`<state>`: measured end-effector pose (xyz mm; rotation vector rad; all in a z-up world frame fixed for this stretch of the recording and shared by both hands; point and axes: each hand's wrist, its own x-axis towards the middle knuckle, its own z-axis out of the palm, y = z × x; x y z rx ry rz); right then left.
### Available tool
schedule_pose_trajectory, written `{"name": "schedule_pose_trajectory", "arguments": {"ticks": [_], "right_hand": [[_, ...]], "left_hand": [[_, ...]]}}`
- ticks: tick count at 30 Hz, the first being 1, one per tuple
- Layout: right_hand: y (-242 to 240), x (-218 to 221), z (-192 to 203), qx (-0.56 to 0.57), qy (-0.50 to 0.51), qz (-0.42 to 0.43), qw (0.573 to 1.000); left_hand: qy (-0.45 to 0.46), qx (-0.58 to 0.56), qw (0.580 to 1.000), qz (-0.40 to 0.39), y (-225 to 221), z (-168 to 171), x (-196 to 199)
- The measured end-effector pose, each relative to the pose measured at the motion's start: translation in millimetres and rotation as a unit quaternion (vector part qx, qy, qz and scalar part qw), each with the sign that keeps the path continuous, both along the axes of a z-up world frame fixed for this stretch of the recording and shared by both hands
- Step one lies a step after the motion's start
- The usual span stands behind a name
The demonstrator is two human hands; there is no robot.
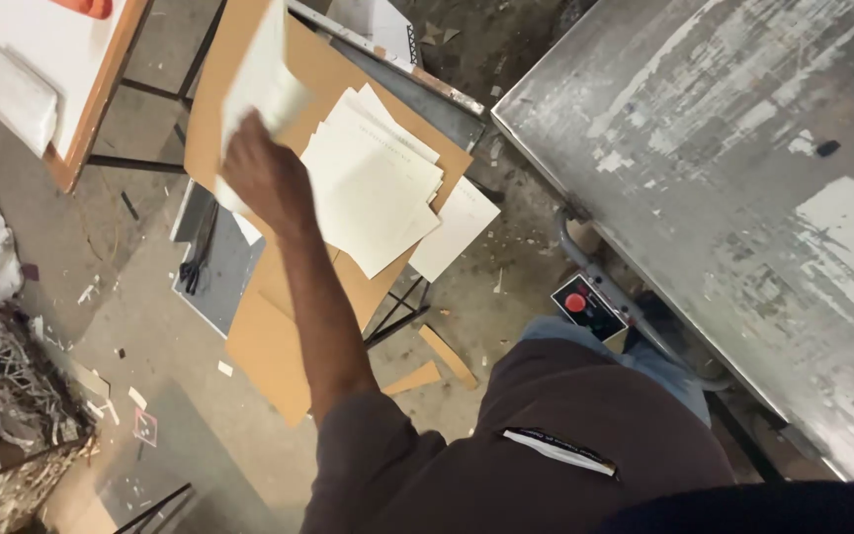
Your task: Handling, sorting, and scraping printed planner pages at a manufacturing workstation.
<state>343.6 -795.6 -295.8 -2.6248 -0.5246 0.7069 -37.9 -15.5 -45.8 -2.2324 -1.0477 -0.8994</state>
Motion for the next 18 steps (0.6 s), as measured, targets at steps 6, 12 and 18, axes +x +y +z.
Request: {"name": "schedule_pose_trajectory", "arguments": {"ticks": [6, 12, 18], "right_hand": [[-114.0, -62.6, 24.6, -0.073, -0.048, -0.090, 0.992], [-214.3, -211.6, 31.1, -0.131, -0.096, -0.251, 0.954], [-278.6, -250.1, -32.3, -0.279, -0.193, -0.246, 0.908]], "left_hand": [[0.035, -0.254, 0.966, -0.032, -41.3, -212.7, -66.0], [0.144, -0.555, 0.812, 0.108, -50.0, -307.8, -79.1], [0.061, -0.418, 0.906, 0.029, -85.9, -253.0, -5.5]]}}
